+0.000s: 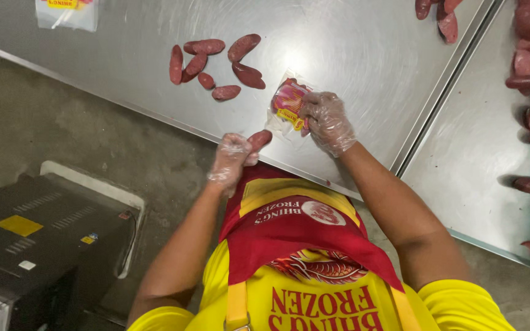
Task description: The person places several pieces of raw meat into a plastic bag, seals it, and sets it aside. This process is repeated multiple times with new bags and meat pieces on a stainless steel table.
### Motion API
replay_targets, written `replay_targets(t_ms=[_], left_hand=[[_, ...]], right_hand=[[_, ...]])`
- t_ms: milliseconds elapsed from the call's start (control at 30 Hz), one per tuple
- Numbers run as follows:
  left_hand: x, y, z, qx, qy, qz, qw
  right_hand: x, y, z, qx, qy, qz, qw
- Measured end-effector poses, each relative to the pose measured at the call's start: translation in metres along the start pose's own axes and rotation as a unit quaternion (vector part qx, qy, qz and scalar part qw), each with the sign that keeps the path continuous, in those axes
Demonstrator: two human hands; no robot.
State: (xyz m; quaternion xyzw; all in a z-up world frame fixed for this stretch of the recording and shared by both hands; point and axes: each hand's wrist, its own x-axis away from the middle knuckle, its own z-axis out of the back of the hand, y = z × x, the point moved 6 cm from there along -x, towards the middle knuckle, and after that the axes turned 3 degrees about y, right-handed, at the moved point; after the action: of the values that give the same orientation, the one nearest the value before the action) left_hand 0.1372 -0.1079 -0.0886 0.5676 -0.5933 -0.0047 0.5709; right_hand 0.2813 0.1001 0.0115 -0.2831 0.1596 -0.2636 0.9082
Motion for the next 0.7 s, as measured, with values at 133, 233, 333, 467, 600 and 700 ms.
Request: replay_targets(t_ms=[133,233,333,467,600,700], left_hand=[[-0.007,-0.019,-0.028,0.013,0.052,0.011,0.999],[0.000,-0.016,-0.040,-0.018,0.069,-0.003,0.997],[0.002,-0.012,-0.057,-0.023,0.086,-0.020,0.996],[-0.002,-0.017,-0.081,-0.048,0.121,-0.007,0.992],[-0.019,-0.026,-0.097,-0.006,0.158,0.022,0.987],[-0.028,-0.032,-0.100,-0.028,0.162,-0.065,0.984]], right_hand=[[-0.001,0.014,-0.004,-0.224,-0.076,-0.204,0.950],[-0.009,0.022,-0.009,-0.272,-0.036,-0.208,0.939],[-0.029,0.033,-0.030,-0.337,0.001,-0.177,0.925],[-0.029,0.027,-0.058,-0.459,-0.104,-0.174,0.865],[-0.028,0.000,-0.049,-0.260,-0.135,0.089,0.952],[-0.019,-0.012,-0.048,-0.164,-0.148,0.187,0.957]])
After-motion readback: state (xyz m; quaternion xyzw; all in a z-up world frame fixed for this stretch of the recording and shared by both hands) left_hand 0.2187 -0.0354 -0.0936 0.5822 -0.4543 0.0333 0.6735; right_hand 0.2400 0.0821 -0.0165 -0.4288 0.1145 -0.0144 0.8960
